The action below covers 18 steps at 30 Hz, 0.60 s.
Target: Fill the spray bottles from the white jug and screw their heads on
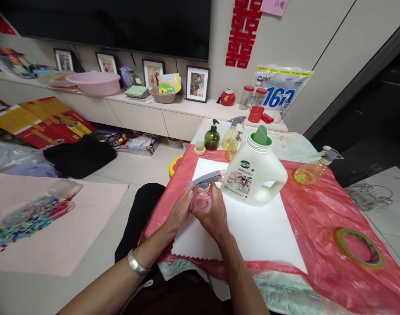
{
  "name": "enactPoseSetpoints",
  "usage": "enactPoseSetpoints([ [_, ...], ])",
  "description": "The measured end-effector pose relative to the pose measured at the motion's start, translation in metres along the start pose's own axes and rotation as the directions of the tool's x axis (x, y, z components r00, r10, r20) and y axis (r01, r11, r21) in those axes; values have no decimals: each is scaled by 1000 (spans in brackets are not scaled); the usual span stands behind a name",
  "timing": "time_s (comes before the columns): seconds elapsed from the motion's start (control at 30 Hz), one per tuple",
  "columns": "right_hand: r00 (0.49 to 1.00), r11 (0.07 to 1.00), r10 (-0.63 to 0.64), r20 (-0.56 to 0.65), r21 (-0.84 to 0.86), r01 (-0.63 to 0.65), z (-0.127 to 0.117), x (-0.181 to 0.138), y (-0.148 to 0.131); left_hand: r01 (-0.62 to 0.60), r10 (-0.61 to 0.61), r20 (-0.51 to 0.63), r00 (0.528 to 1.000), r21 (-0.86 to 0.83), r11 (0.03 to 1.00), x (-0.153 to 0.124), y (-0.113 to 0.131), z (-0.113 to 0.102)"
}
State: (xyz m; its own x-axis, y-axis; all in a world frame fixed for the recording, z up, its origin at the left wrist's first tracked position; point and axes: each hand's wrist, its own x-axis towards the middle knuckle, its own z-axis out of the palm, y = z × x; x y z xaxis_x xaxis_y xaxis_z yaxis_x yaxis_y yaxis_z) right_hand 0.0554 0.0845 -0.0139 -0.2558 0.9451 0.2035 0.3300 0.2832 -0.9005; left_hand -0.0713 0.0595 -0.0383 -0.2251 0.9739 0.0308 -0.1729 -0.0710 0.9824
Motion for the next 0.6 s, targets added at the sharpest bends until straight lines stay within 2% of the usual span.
enactPoseSetpoints([
  [0.1,998,1000,-11,-64,8,11,-9,-8,-7,4,1,49,999,-104,995,-10,10,6],
  [0.27,998,995,61,-30,84,-58,-38,-28,-27,70,-24,178,984,-255,964,-29,32,17],
  [0.33,994,991,90,-63,102,-84,-53,-38,-34,78,-17,223,975,-272,959,-33,39,19],
  [0.4,986,984,117,-122,151,-98,-70,-49,-38,82,-24,247,969,-225,971,-33,42,16],
  [0.47,969,973,141,-203,211,-97,-88,-60,-36,92,-66,252,965,-95,991,-30,39,11],
  [0.53,940,970,158,-303,227,-90,-110,-68,-29,113,-120,213,970,43,993,-25,31,5],
  [0.6,894,979,159,-419,186,-87,-135,-72,-16,80,-110,174,979,171,982,-20,20,-1],
])
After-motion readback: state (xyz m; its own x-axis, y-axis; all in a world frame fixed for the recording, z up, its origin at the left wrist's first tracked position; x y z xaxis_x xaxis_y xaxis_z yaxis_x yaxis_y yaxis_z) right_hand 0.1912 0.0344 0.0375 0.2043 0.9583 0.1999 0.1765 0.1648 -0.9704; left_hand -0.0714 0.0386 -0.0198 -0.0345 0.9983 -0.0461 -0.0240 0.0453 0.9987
